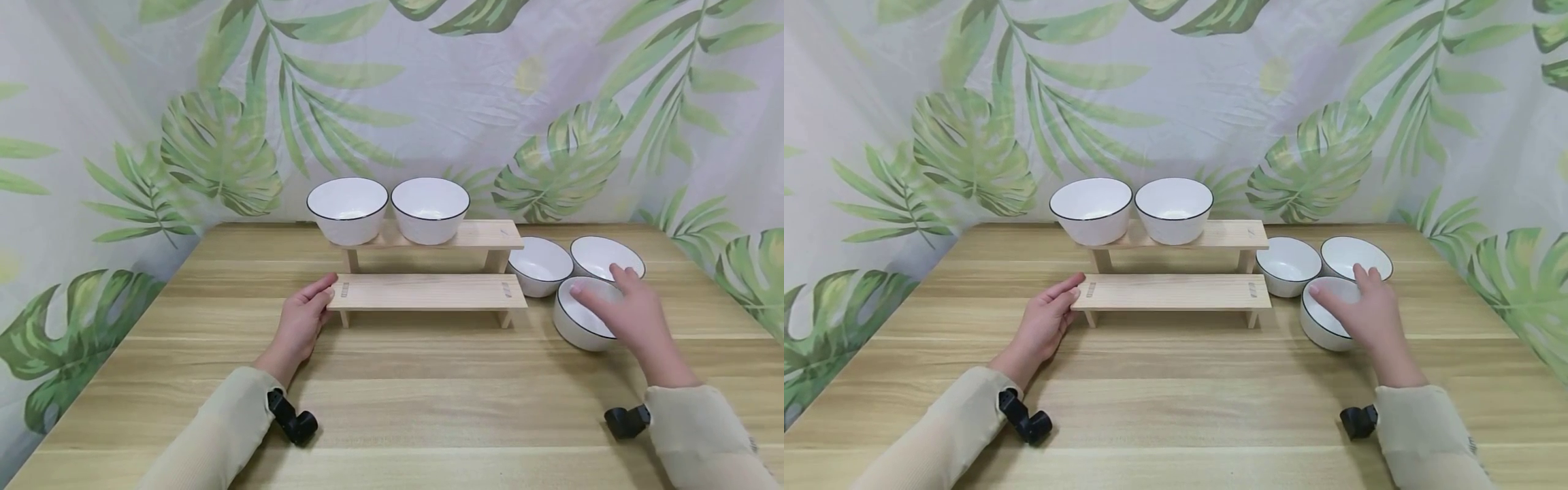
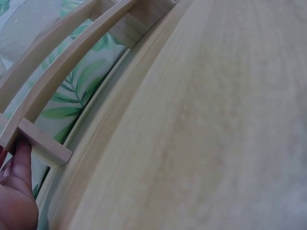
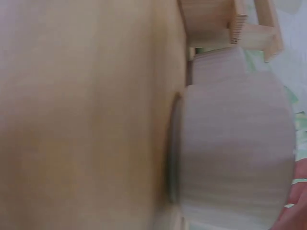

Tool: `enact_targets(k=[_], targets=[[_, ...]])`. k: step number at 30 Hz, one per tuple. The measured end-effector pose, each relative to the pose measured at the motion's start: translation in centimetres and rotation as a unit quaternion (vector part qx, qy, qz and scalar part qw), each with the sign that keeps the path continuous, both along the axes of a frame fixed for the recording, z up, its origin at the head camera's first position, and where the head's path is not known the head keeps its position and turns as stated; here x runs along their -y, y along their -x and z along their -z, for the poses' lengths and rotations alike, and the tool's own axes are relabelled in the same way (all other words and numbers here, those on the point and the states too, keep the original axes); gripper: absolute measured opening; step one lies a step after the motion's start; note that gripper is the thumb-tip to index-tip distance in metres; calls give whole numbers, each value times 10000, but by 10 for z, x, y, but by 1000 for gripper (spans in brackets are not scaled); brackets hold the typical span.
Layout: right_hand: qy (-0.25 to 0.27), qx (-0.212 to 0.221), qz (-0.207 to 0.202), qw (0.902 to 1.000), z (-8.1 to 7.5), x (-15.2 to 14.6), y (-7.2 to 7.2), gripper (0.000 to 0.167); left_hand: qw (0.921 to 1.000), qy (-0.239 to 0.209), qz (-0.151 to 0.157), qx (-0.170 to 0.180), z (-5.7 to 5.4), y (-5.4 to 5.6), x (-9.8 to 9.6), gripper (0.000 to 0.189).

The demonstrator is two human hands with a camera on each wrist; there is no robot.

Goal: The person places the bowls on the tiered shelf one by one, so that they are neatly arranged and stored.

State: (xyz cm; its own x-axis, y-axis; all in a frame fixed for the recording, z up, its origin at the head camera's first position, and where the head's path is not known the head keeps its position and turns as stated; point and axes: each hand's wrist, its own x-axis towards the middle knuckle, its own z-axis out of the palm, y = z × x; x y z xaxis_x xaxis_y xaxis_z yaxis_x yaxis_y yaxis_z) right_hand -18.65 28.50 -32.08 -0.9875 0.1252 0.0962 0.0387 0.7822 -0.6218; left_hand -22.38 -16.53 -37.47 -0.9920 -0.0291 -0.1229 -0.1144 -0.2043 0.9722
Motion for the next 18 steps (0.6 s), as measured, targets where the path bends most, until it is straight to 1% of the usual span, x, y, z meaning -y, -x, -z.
enact_targets(k=[3, 10, 18], targets=[[-162, 53, 33, 9998, 4, 2, 0, 92, 10000, -11, 11, -8, 0, 1, 0, 42], [-615, -27, 71, 9981, 12, 4, 2, 96, 10000, -5, 28, 17, 1, 1, 0, 42], [-1430, 51, 20, 9897, 21, 6, 6, 105, 10000, -17, 15, 6, 1, 1, 0, 42]])
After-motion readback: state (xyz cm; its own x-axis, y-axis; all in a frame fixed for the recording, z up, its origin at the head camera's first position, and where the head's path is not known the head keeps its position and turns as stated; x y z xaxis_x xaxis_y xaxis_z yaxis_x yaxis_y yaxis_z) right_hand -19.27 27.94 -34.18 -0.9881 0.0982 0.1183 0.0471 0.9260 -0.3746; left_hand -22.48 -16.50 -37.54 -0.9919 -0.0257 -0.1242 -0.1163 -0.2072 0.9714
